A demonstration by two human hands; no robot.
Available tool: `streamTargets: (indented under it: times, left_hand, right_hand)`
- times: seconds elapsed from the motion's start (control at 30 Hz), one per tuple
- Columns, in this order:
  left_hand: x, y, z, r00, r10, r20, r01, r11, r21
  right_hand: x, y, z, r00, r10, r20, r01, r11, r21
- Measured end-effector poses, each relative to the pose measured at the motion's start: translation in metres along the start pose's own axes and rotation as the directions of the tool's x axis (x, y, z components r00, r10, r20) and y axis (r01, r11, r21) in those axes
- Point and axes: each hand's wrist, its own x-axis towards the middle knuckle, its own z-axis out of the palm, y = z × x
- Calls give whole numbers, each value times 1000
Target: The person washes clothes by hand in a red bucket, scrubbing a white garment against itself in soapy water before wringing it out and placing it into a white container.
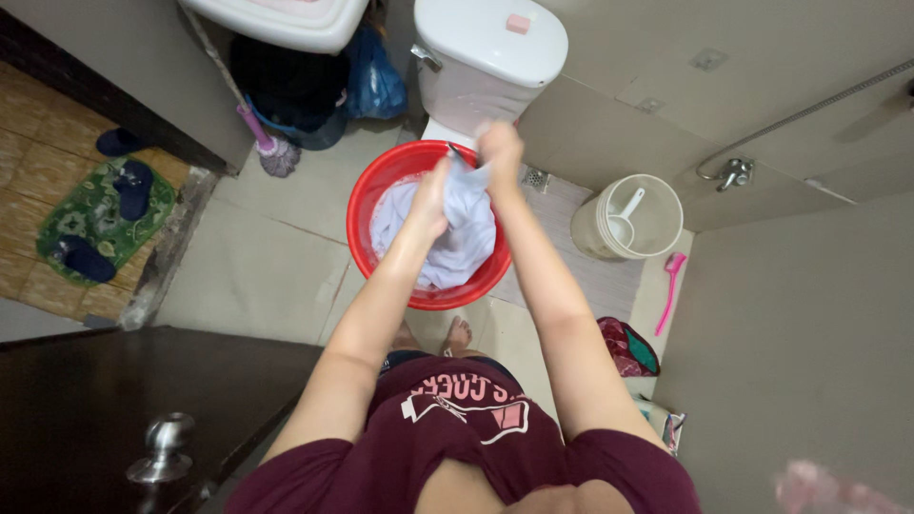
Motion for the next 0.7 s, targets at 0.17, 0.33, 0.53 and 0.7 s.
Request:
streamTargets:
  times: [0.17,0.33,0.53,0.7]
  left_hand:
    - [-53,26,32,913,304,270,-375,368,851]
    - [-96,51,81,951,165,262,-268,13,963]
    - [-70,18,43,690,40,723,-687,-281,670]
    - [-52,-29,2,769,-159,619,-577,-588,567]
  right_hand:
    - [24,-15,-15,902,182,393,-344,852,396]
    - [22,-74,-12,701,-226,676,-51,930,364]
    - [5,-124,-11,506,-304,807,173,952,251]
    - [-9,-128,-7,492,-324,808,163,946,280]
